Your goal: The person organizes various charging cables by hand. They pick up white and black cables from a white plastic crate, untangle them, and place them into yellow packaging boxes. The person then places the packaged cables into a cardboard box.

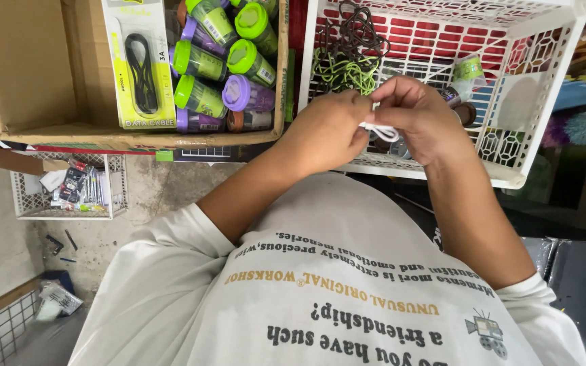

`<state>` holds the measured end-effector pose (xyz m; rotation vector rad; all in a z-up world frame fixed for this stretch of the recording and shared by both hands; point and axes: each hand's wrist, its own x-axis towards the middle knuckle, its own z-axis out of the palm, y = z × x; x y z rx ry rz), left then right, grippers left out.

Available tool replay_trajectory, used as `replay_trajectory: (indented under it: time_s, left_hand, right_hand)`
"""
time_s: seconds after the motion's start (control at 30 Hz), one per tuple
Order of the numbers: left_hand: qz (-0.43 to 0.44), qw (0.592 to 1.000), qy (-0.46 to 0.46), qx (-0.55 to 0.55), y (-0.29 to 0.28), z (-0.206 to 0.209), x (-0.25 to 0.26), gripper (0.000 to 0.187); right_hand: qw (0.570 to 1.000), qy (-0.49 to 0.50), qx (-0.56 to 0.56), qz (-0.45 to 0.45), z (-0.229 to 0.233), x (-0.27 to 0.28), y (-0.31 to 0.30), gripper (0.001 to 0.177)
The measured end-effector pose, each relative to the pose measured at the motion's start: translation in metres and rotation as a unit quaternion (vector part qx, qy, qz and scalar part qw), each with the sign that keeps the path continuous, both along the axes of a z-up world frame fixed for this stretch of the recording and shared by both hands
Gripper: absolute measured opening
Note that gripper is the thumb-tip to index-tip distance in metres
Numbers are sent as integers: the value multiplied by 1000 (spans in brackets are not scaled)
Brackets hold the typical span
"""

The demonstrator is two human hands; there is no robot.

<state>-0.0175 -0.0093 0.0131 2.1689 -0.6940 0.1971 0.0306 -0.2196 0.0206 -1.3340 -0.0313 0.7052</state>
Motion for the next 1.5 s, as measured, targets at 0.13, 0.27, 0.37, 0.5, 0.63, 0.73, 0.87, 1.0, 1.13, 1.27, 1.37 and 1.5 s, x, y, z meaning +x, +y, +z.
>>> replay_trajectory:
  time_s: [0.13, 0.27, 0.37, 0.5, 0.63, 0.73, 0.87, 1.0, 1.13, 1.27, 1.37, 1.5]
  left_hand:
    - [2, 989, 96, -111, -5, -12, 8, 31]
    - [-50, 893, 367, -257, -8, -35, 19, 21]
    - [-96, 819, 472, -311, -11, -33, 21, 20]
    - [-166, 722, 576, -345, -24, -18, 19, 24]
    - [-178, 643, 620, -413, -34, 0, 20, 31]
    - [-184, 584, 638, -466, -38, -6, 18, 42]
    - [-184, 573, 631, -489, -47, -33, 21, 46]
    - [-163, 540, 619, -546, -52, -39, 31, 43]
    - [-124, 568, 628, -517, -58, -39, 46, 47]
    - [1, 658, 638, -399, -70, -68, 68, 50]
    - [102, 778, 578, -225, -74, -108, 73, 49]
    - [102, 888, 411, 179, -85, -107, 68, 52]
  right_hand:
    - [997, -51, 13, -54, -9, -5, 5, 16]
    - [986, -38, 64, -149, 24, -15, 12, 15]
    - [976, -181, -24, -115, 51, -22, 15, 22]
    - [919, -362, -146, -48, 8, -23, -11, 17]
    - [945, -229, -174, -156, 5, -16, -15, 22]
    - [938, -257, -167, -161, 9, -12, -21, 19]
    - [965, -205, -10, -166, 9, -1, -23, 12]
    - [967, 50, 154, -195, 63, 9, -2, 20]
    - [986, 1, 94, -136, -9, 20, -48, 13]
    - [983, -9, 97, -156, -18, 28, -68, 4]
    - [985, -4, 39, -171, -24, 36, -83, 6]
    - [983, 25, -12, -183, -42, 40, -101, 11]
